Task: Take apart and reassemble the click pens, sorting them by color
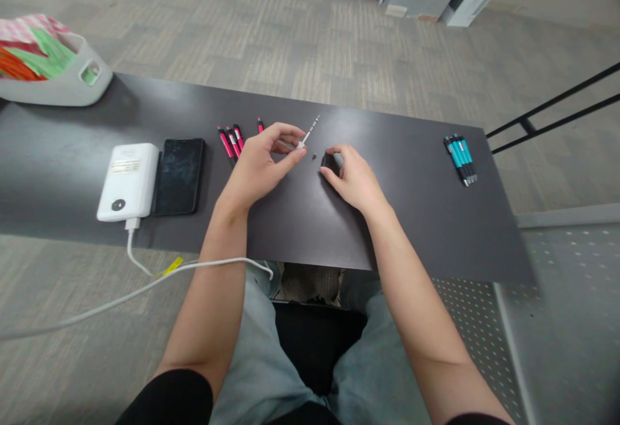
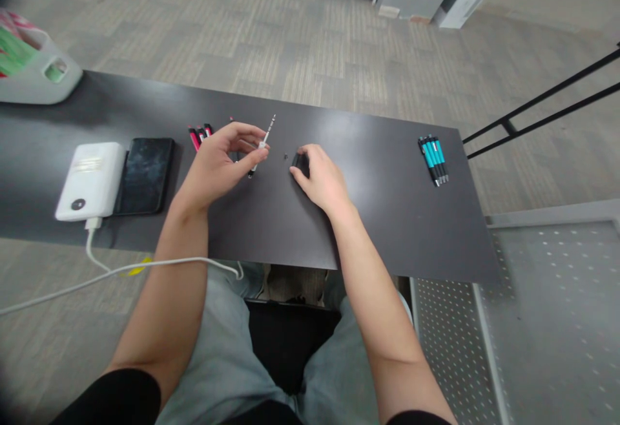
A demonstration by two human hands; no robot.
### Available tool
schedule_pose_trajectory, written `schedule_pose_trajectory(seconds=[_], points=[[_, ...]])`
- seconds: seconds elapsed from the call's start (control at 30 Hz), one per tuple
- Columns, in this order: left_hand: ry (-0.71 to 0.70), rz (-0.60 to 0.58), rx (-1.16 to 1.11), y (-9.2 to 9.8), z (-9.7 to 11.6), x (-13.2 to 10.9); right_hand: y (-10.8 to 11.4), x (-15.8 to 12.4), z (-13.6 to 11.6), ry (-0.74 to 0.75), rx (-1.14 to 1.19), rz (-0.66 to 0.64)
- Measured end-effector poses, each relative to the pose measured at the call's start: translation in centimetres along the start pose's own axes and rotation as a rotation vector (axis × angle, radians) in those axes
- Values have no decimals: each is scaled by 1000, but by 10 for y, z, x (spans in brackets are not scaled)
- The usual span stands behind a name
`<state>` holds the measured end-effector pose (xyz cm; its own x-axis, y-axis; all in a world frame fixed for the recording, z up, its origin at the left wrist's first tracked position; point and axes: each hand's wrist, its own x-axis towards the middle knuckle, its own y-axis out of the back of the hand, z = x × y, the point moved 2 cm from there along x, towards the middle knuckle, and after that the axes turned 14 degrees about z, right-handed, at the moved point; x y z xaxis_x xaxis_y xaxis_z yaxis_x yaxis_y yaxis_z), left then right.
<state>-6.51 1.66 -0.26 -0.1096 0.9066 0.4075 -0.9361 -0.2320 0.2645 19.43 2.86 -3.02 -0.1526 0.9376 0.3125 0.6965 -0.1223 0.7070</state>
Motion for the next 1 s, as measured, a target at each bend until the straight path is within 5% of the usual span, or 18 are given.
schedule_pose_trajectory(seconds=[0.37, 0.73, 1.0], points=[[11, -38, 24, -14, 8, 3, -1, 0, 22, -178, 406, 46], [-46, -152, -37, -58, 29, 3, 75, -7, 55, -143, 583, 486], [-55, -228, -26, -80, 32, -2, 95, -10, 47, -127, 484, 499]])
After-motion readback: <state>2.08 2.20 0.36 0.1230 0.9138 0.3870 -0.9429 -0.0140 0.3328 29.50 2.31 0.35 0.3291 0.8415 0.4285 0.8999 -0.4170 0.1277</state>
